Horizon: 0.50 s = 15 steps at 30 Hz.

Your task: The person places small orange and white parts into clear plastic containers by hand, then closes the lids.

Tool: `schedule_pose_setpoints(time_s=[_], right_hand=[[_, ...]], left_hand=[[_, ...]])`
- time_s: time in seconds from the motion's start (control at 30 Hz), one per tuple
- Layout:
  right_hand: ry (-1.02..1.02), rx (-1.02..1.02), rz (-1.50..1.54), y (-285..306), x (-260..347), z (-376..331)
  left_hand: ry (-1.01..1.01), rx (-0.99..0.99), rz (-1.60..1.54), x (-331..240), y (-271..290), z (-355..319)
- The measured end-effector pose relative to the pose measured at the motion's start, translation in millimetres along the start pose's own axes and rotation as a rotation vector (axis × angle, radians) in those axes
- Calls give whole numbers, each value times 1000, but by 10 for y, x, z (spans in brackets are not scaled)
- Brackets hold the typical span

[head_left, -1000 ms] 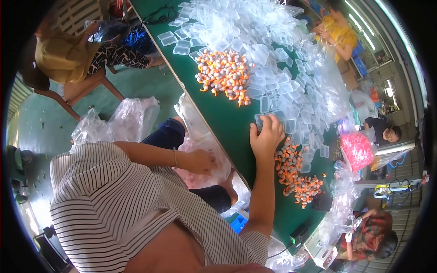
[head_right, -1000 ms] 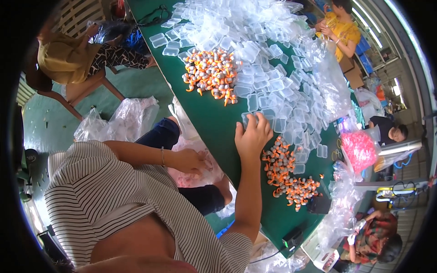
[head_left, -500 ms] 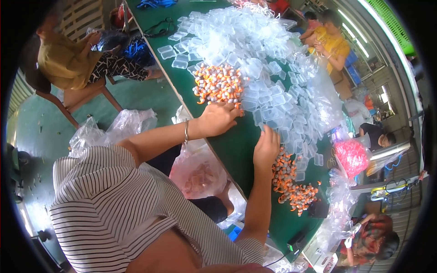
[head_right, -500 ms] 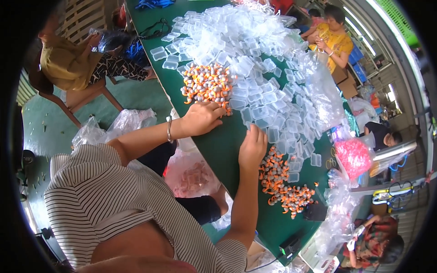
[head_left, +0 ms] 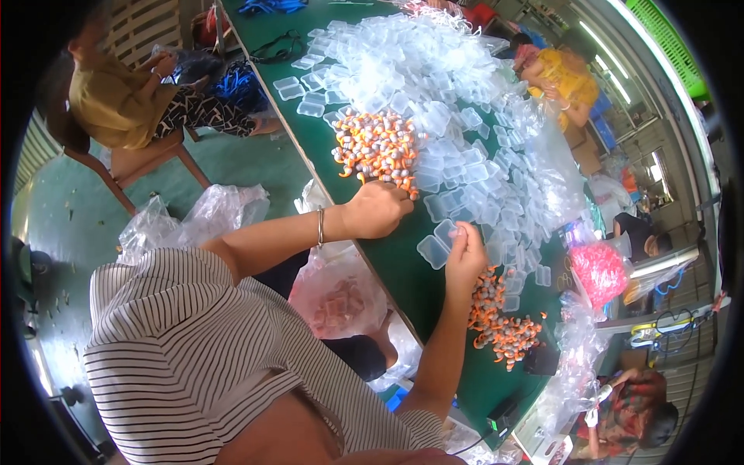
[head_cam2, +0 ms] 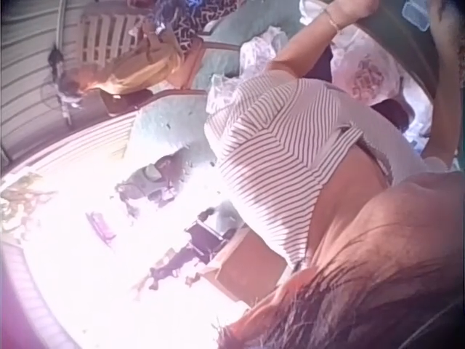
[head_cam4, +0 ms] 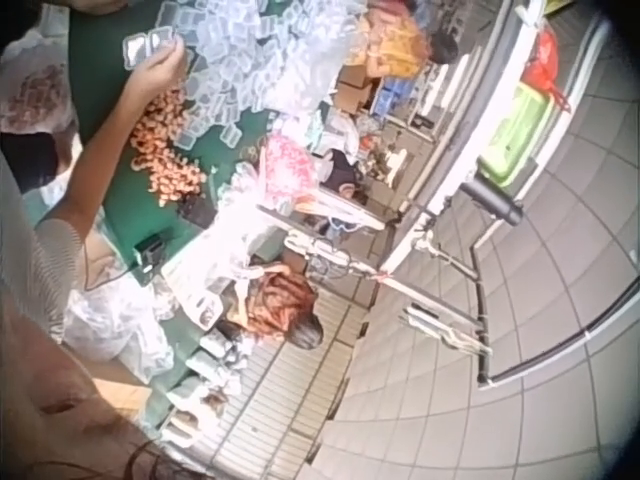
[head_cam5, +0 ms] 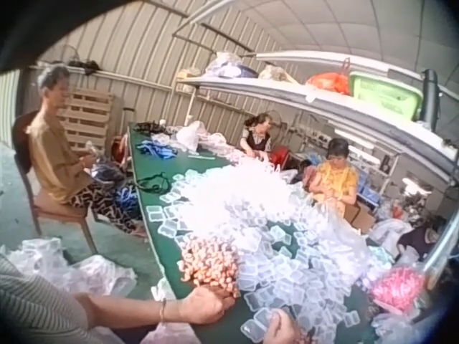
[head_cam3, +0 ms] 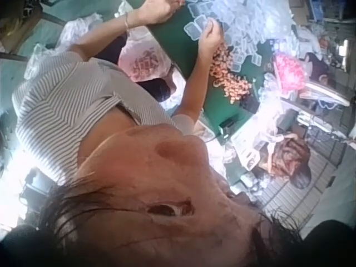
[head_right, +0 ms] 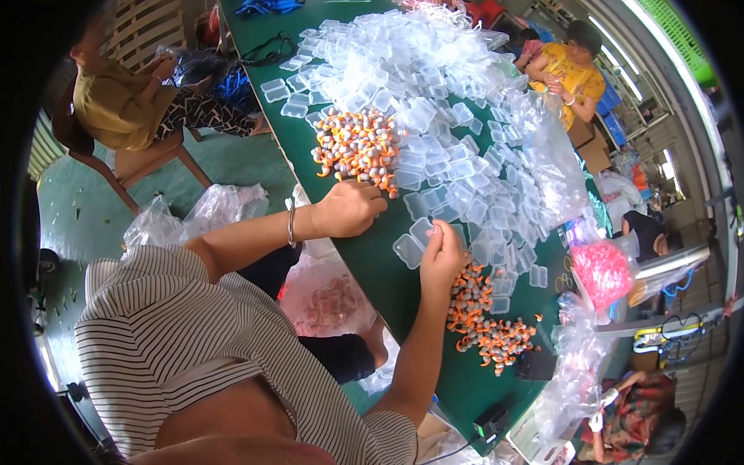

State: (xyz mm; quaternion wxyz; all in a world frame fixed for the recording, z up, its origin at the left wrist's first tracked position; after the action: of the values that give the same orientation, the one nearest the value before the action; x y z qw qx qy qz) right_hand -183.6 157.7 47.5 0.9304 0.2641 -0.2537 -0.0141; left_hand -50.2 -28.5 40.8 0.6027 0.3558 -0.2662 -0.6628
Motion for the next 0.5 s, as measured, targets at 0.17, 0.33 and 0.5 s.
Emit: schedule_pose_setpoints(time_s=[0.17, 0.33, 0.5], right_hand=[[-145, 270, 121, -58, 15, -55], [-50, 336, 5, -82, 114, -45], [-52, 303, 6, -76, 99, -18]], left_hand=[[-21, 65, -14, -60, -15, -39], [91, 7, -172, -90, -115, -78], [90, -30, -219, -81, -130, -115]])
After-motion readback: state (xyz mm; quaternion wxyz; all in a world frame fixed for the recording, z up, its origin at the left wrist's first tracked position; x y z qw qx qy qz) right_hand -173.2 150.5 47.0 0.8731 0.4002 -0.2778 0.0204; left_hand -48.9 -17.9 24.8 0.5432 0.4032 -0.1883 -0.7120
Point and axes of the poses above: each hand's wrist, its own z-axis towards the middle knuckle, its own y-axis out of the back of the hand, x = y × z, the point moved 1 cm from there along z, towards the middle knuckle, and after that the axes turned 2 degrees about z, right-handed, at the moved point
